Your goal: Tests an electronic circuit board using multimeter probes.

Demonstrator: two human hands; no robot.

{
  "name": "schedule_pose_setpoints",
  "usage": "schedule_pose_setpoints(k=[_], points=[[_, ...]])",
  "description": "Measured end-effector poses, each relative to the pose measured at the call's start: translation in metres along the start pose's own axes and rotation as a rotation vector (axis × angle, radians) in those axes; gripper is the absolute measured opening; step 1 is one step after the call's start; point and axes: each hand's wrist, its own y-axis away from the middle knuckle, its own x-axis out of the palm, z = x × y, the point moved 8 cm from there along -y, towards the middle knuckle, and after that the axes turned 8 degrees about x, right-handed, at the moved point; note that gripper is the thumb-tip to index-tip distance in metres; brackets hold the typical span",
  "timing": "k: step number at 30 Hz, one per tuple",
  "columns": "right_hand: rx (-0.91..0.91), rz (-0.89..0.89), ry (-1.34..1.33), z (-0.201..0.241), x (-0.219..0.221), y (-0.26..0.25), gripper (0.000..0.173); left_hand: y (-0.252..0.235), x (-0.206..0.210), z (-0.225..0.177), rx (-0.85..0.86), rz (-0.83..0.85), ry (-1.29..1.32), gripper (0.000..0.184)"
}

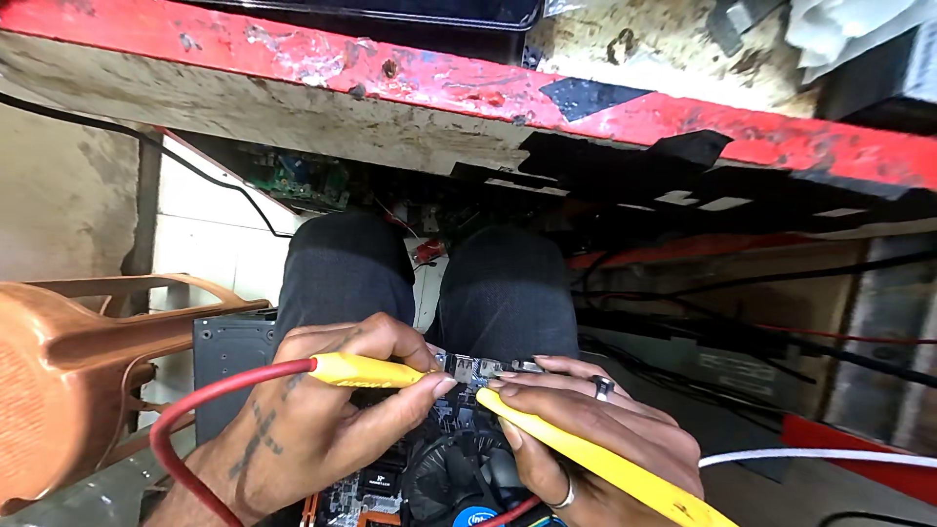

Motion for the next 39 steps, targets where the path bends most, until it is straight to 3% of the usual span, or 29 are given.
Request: schedule_pose_setpoints(k=[39], points=[[-0.001, -0.003, -0.002, 0.0, 0.0004, 0.0004, 0.017, 0.0004, 0.0, 0.0007, -0.003, 0.009, -0.004, 0.008]])
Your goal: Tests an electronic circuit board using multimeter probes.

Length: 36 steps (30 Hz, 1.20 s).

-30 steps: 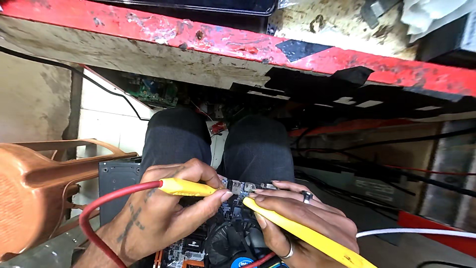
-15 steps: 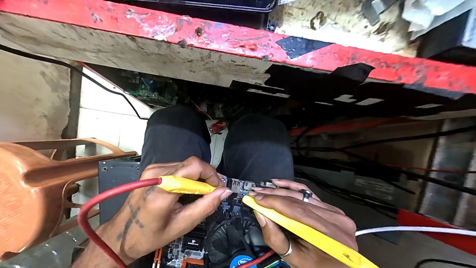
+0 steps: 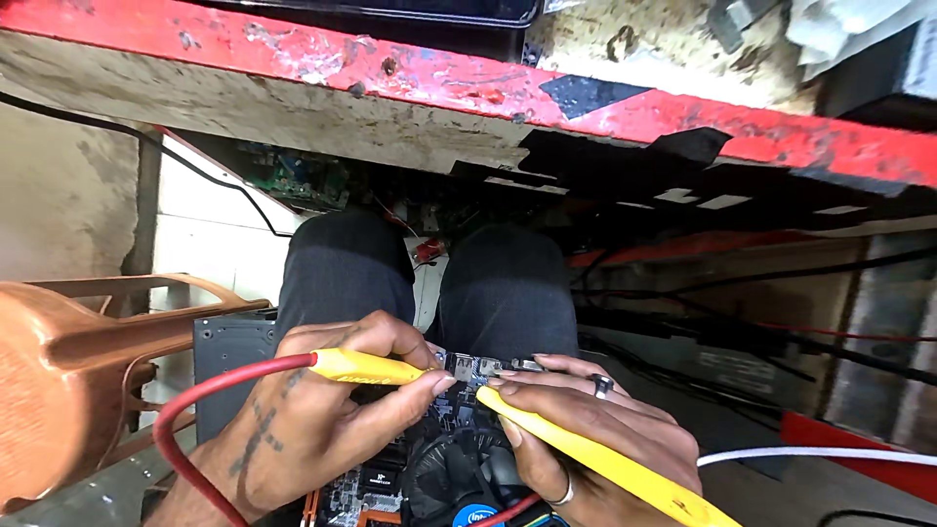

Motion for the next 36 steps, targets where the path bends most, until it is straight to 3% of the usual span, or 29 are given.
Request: schedule_pose_setpoints(k=[36], points=[[0.018, -0.01, -0.025, -0.0019, -0.0001, 0.0, 0.018, -0.0014, -0.0006, 0.0008, -0.007, -0.004, 0.011, 0.008]])
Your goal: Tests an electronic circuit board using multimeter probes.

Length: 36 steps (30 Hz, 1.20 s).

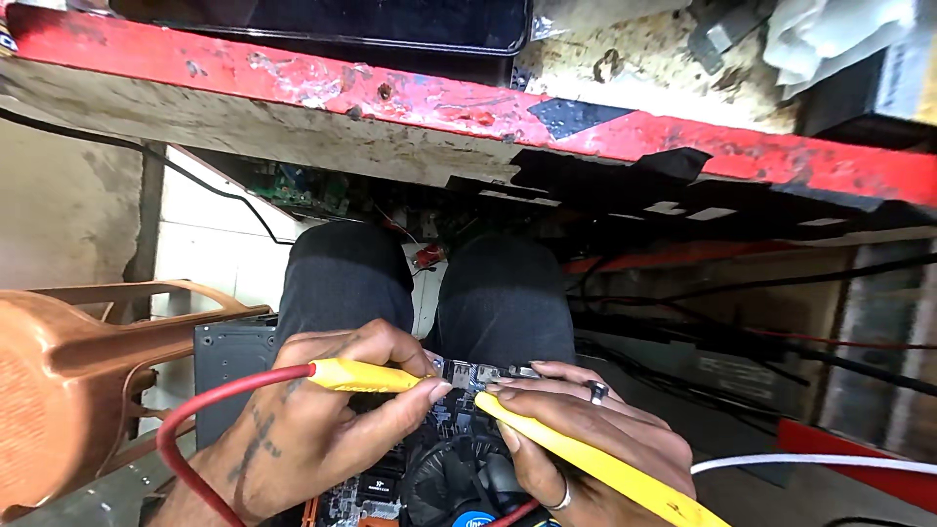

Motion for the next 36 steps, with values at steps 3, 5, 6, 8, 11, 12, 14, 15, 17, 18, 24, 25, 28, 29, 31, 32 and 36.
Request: schedule_pose_setpoints(k=[3, 5, 6, 8, 11, 12, 14, 15, 17, 18, 24, 25, 28, 29, 31, 32, 36], points=[[-0.003, -0.006, 0.001, 0.0002, 0.0, 0.0001, 0.018, 0.0001, 0.0004, -0.0004, 0.002, 0.004, 0.002, 0.009], [-0.003, -0.005, 0.002, 0.0, -0.0001, -0.0001, 0.017, 0.0004, 0.0003, 0.0, 0.002, -0.002, 0.006, 0.008], [-0.002, -0.001, 0.004, -0.0002, 0.0001, 0.0001, 0.018, 0.0007, 0.0003, 0.0, 0.003, 0.0, 0.005, 0.008], [-0.001, 0.006, 0.004, -0.0001, 0.0002, 0.0002, 0.018, 0.0007, 0.0001, 0.0002, 0.003, 0.002, -0.001, 0.009], [-0.006, -0.004, 0.002, -0.0003, 0.0002, 0.0005, 0.017, 0.0008, 0.0, 0.0005, 0.002, 0.0, 0.001, 0.009], [-0.006, -0.003, 0.003, -0.0003, 0.0, 0.0004, 0.017, 0.0009, 0.0, 0.0006, 0.0, -0.001, 0.002, 0.009], [-0.007, -0.006, 0.0, -0.0004, 0.0, 0.0004, 0.017, 0.0007, -0.0002, 0.0007, -0.004, -0.003, 0.007, 0.009], [-0.006, -0.005, -0.006, -0.0003, -0.0001, 0.0005, 0.017, 0.0008, -0.0003, 0.0009, -0.008, -0.005, 0.009, 0.009], [-0.002, 0.0, -0.006, -0.0001, -0.0002, 0.0005, 0.018, 0.001, -0.0003, 0.0011, -0.014, -0.008, 0.009, 0.009], [0.0, 0.004, -0.006, -0.0002, -0.0001, 0.0002, 0.018, 0.0006, -0.0004, 0.001, -0.012, -0.009, 0.009, 0.009], [0.002, 0.007, -0.002, -0.0001, -0.0002, 0.0002, 0.019, 0.0005, 0.0004, 0.0003, -0.005, 0.0, 0.006, 0.009], [0.004, 0.008, -0.001, -0.0001, -0.0001, 0.0001, 0.019, 0.0005, 0.0003, 0.0004, -0.003, 0.002, 0.003, 0.009], [0.002, 0.005, -0.008, -0.0002, 0.0, 0.0002, 0.018, 0.0005, 0.0002, 0.0002, 0.003, 0.0, -0.001, 0.009], [-0.001, 0.002, -0.01, -0.0002, 0.0, 0.0003, 0.018, 0.0006, 0.0001, 0.0001, 0.003, 0.0, -0.003, 0.009], [0.004, 0.004, -0.014, -0.0003, -0.0004, 0.0004, 0.018, 0.0009, 0.0001, -0.0001, 0.003, -0.004, -0.005, 0.009], [0.008, 0.006, -0.017, -0.0003, -0.0006, 0.0003, 0.018, 0.0008, 0.0002, -0.0002, 0.003, -0.004, -0.006, 0.009], [0.011, 0.005, -0.016, 0.0001, -0.0007, 0.0003, 0.018, 0.0008, 0.0004, -0.0006, 0.005, -0.002, -0.004, 0.009]])
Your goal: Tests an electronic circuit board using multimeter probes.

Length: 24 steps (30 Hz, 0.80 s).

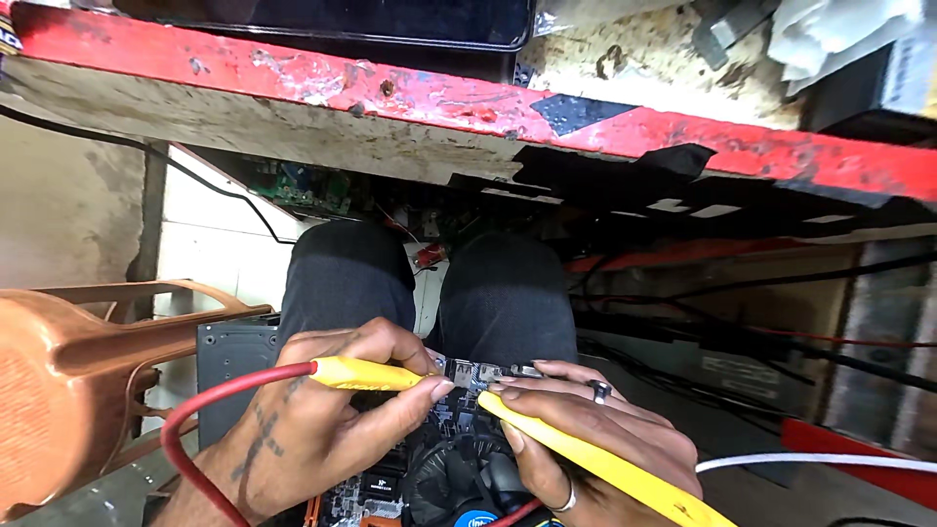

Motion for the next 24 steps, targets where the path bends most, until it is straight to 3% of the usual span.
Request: schedule_pose_setpoints(k=[24], points=[[-0.004, 0.001, 0.003, -0.0004, 0.0001, -0.0008, 0.018, -0.0003, -0.0001, 0.0006, -0.006, -0.008, 0.005, 0.008]])
